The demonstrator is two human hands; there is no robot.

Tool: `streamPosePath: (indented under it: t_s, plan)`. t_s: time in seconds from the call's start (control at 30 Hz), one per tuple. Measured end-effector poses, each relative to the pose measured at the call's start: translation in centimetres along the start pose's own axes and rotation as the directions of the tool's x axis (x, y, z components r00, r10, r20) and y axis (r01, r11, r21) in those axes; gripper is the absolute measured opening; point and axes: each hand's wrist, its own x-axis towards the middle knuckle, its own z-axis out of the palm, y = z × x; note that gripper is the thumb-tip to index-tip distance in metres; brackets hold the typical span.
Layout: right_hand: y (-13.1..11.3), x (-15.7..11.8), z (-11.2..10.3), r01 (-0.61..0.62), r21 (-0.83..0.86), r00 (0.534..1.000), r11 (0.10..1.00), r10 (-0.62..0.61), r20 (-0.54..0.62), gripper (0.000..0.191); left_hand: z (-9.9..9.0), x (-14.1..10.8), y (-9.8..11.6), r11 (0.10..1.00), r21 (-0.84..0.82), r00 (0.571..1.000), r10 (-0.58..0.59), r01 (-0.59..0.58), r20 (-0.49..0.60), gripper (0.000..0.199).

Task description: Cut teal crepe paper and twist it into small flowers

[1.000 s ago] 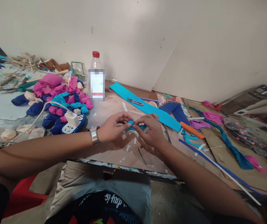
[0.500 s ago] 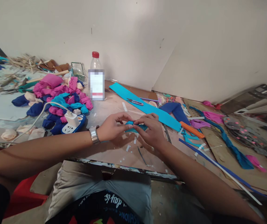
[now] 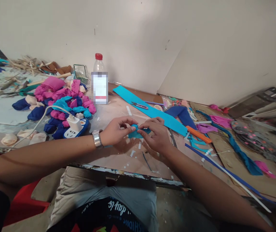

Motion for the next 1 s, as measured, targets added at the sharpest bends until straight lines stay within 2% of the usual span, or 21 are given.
streamPosePath:
  t_s: [0.2, 0.47, 0.7, 1.0]
  plan:
    - [-0.37, -0.02, -0.1, 0.014, -0.004, 0.999, 1.0, -0.014, -0.035, 0.015, 0.01, -0.09, 0.41, 0.997, 0.034, 0.997, 0.072, -0.073, 0.023, 0.026]
    - [-0.12, 0.01, -0.06, -0.004, -0.008, 1.0, 1.0, 0.004, -0.027, 0.023, -0.08, -0.11, 0.5, 0.993, 0.073, 0.996, 0.087, -0.088, 0.017, 0.026]
    - [-0.16, 0.03, -0.14, 0.022, 0.014, 0.999, 1.0, -0.022, -0.025, 0.014, 0.09, -0.07, 0.32, 0.995, 0.039, 0.996, 0.091, -0.091, 0.007, 0.025]
    - [-0.25, -0.08, -0.12, 0.001, 0.005, 1.0, 1.0, -0.001, -0.008, 0.016, 0.03, -0.86, 0.48, 0.948, 0.226, 0.975, 0.22, -0.223, 0.041, 0.023]
